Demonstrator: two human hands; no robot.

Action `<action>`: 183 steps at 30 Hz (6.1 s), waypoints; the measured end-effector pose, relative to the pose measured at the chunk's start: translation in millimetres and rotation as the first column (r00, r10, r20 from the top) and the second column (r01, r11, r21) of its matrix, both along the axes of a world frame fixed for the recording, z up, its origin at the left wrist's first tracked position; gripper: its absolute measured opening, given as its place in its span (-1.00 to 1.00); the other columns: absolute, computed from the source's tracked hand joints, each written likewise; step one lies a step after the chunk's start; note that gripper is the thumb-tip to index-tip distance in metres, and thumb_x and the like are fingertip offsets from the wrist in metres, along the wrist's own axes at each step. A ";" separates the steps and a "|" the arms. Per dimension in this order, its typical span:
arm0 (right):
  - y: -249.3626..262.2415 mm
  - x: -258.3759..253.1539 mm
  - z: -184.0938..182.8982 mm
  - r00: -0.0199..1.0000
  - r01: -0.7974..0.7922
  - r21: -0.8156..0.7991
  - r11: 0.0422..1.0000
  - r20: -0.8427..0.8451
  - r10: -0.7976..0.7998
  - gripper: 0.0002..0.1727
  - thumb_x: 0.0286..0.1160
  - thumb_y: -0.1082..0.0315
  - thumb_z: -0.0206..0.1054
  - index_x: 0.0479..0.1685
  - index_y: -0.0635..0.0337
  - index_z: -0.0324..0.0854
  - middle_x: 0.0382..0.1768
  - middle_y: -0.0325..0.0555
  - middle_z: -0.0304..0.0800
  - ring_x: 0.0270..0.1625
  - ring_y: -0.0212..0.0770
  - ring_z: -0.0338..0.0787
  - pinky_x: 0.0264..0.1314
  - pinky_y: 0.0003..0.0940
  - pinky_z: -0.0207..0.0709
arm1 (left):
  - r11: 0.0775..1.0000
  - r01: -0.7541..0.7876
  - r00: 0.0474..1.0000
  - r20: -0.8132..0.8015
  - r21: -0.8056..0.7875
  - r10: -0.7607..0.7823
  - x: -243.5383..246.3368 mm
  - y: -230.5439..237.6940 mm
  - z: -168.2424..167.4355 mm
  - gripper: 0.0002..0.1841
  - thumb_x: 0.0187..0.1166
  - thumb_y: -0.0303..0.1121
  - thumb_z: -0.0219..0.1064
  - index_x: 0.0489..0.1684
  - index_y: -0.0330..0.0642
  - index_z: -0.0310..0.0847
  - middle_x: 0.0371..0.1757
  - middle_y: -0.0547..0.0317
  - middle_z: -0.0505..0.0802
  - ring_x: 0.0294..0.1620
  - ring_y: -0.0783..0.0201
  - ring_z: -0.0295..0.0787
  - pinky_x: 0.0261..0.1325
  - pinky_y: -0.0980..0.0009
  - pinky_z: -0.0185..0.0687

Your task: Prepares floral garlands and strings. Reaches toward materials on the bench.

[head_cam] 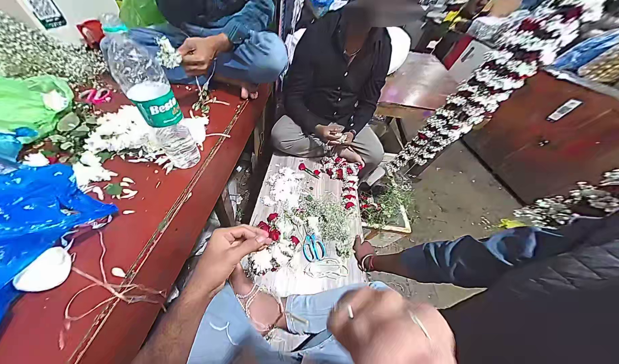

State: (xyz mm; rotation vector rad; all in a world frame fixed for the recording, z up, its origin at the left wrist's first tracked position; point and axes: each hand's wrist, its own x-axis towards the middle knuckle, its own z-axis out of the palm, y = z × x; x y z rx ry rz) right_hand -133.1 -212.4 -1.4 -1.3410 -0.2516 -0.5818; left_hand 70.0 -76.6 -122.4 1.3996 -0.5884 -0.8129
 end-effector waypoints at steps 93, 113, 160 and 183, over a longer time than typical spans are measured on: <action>13.8 17.0 -176.9 0.787 0.225 -0.333 0.916 -0.493 -0.372 -0.85 0.57 0.43 0.35 -0.24 0.26 0.83 -0.40 -0.22 0.78 -0.45 -0.46 0.65 -0.40 -0.54 0.57 | 0.999 -0.014 0.967 0.253 -0.046 0.025 -52.2 4.9 -69.7 -0.80 0.66 -0.39 0.32 -0.06 -0.23 0.88 -0.18 0.20 0.91 -0.24 0.46 0.80 -0.11 0.49 0.76; -1.6 10.6 -218.8 0.798 0.137 0.388 0.912 -0.588 0.130 -0.89 0.49 0.40 0.36 -0.34 0.19 0.77 -0.67 -0.36 0.56 -0.71 -0.57 0.31 -0.68 -0.62 0.14 | 0.926 0.033 0.785 -0.564 -0.377 -0.257 -48.1 13.5 -119.2 -0.93 0.49 -0.38 0.48 -0.23 -0.06 0.69 -0.29 0.28 0.75 -0.43 0.47 0.58 -0.39 0.53 0.48; -10.8 44.3 -69.7 0.945 0.277 0.400 0.874 -0.278 -0.172 -0.67 0.80 0.16 0.10 -0.37 0.02 0.60 -0.52 -0.24 0.62 -0.52 -0.38 0.60 -0.45 -0.50 0.51 | 0.960 -0.024 1.000 -0.010 0.278 0.028 -88.8 22.1 -162.4 -0.53 0.41 -0.41 0.46 0.36 -0.19 0.63 0.44 -0.02 0.72 0.43 0.10 0.68 0.36 0.14 0.71; -105.8 4.1 -178.3 0.691 0.677 0.326 0.660 -0.592 -0.416 -0.51 0.90 0.11 -0.21 -0.41 -0.05 0.52 -0.60 -0.41 0.56 -0.67 -0.50 0.44 -0.62 -0.62 0.34 | 0.973 0.204 0.969 -0.120 -0.104 -0.216 -52.8 27.8 -44.0 -0.79 0.76 -0.36 0.15 -0.16 -0.21 0.71 -0.43 0.41 0.67 -0.48 0.56 0.49 -0.37 0.57 0.44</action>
